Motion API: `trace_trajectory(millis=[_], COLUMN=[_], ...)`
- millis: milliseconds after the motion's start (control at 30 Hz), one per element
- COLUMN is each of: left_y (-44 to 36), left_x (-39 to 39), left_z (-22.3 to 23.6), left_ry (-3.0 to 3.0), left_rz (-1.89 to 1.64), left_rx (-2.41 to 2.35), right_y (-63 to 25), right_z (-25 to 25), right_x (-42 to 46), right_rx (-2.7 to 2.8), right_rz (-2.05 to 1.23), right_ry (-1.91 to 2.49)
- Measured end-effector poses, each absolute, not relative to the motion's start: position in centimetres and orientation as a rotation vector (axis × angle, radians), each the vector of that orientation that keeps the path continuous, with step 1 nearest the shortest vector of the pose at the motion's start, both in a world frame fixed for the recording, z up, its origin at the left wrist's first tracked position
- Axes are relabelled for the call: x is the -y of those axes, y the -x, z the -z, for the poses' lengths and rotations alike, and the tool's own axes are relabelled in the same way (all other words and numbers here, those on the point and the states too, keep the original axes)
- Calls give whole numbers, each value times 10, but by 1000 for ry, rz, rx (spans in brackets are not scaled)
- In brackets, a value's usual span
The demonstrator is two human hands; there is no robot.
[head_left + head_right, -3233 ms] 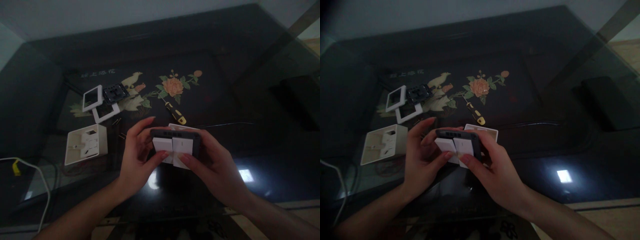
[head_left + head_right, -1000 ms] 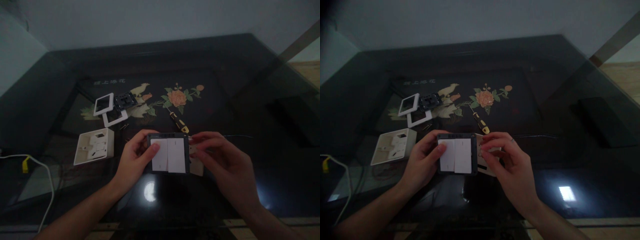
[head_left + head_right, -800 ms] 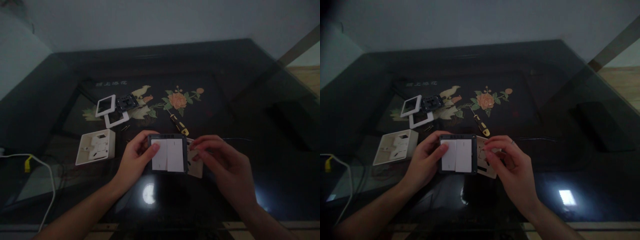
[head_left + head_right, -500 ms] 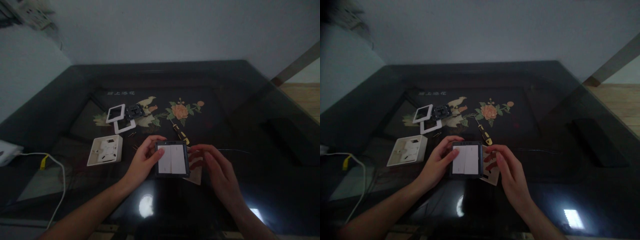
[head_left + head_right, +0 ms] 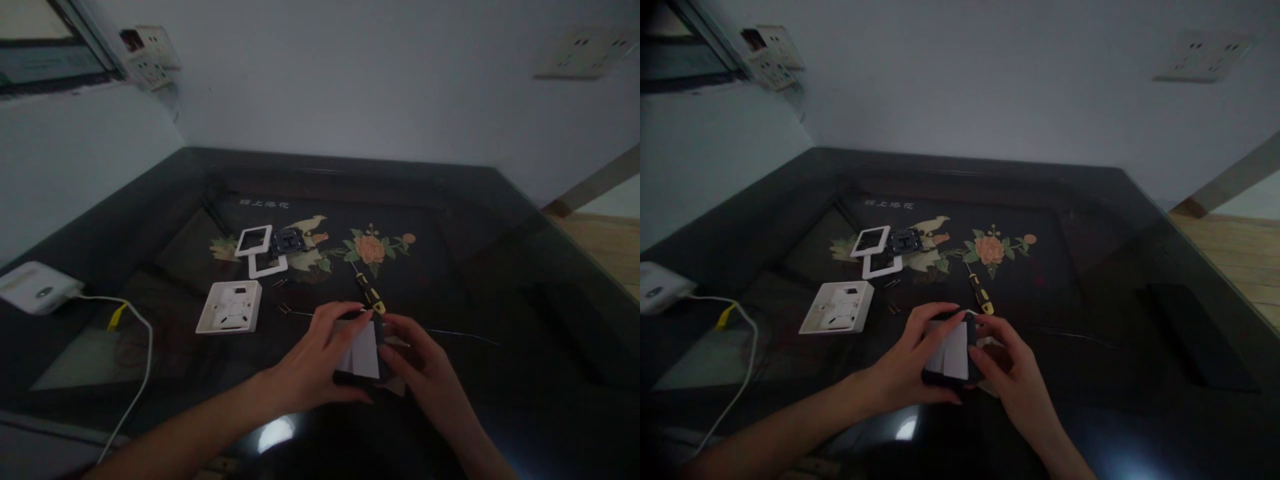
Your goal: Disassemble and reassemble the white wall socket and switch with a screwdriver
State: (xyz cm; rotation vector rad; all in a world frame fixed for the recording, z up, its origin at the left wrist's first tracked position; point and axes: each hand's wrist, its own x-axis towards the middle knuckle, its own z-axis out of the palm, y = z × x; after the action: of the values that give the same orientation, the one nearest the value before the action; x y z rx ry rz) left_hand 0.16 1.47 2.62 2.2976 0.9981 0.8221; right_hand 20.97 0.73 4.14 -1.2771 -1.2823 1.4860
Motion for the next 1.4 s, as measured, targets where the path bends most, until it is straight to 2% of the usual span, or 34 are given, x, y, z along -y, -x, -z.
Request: trace_trajectory(millis=[200, 400, 500, 667, 867, 1133, 1400], left_y=[2, 10, 16, 28, 37, 57, 52], left_x=[-19, -28, -35, -45, -53, -86, -95], left_z=[-38, -42, -45, -52, -54, -41, -33], left_ry=[-2373, -2304, -2233, -2164, -2167, -2297, -2328], left_rz=[-754, -797, -819, -876, -857, -598, -462], left_rx=[-985, -1086, -1205, -1353, -1411, -1616, -1534], right_y=[-215, -253, -262, -254, -237, -219, -220], right_z=[-46, -35, -16, 3, -2, -7, 1], right_x=[-11, -6, 8, 23, 15, 6, 10], right_rx=[1508, 1947, 2144, 2280, 2331, 2401, 2328], right_rz=[-1338, -574, -433, -403, -445, -601, -662], right_ry=[1265, 1388, 1374, 1342, 1339, 1296, 1341])
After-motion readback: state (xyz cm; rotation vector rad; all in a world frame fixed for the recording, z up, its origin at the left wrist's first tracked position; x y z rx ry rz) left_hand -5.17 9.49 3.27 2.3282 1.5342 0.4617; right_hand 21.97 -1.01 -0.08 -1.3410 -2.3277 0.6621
